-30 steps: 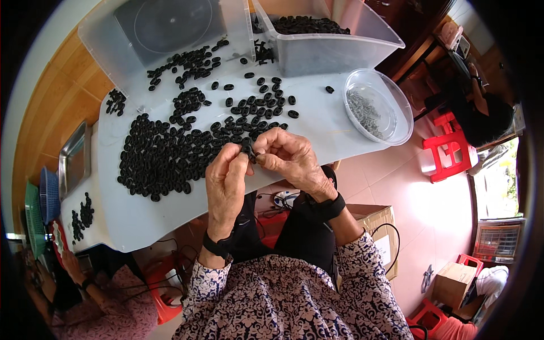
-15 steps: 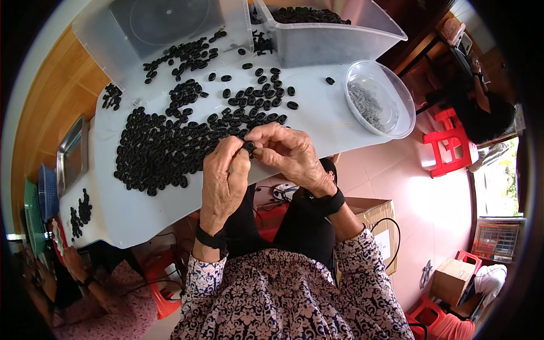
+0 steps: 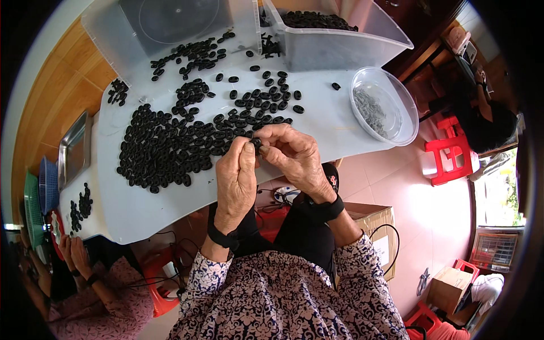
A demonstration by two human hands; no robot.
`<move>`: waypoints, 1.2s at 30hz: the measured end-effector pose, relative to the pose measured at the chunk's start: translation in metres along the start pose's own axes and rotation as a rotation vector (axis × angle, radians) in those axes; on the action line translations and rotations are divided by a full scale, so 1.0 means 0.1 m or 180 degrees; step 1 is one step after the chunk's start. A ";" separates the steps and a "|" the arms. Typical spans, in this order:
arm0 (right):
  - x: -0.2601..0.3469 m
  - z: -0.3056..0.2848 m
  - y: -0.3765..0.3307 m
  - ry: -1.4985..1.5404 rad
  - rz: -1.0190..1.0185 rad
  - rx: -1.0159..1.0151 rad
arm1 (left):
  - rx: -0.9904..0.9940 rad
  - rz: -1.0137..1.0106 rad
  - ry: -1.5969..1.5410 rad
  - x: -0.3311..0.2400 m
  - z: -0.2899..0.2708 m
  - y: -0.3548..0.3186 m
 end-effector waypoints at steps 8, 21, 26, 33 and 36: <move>0.04 0.00 0.00 -0.0184 0.0203 0.0064 | 0.0054 -0.0125 0.0097 0.10 0.00 -0.02; 0.07 0.01 -0.02 -0.0136 0.0325 0.0203 | 0.0126 -0.0055 0.0190 0.11 -0.02 0.00; 0.08 0.03 -0.01 -0.0222 0.0429 0.0204 | 0.0137 -0.0068 -0.0035 0.10 -0.06 0.02; 0.04 0.07 -0.01 -0.0947 -0.0188 0.0011 | 0.0313 -0.0211 -0.0058 -0.01 -0.11 0.02; 0.08 0.07 -0.03 -0.1148 -0.0166 -0.0018 | 0.0396 -0.0181 -0.0027 0.01 -0.13 0.01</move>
Point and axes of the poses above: each hand's wrist, its own y-axis towards the middle knuckle, its own z-axis out of the palm, x = y × z, the point moved 2 cm from there along y, towards the middle knuckle, and after that the axes turned 9 degrees about z, right-handed, at the moved point
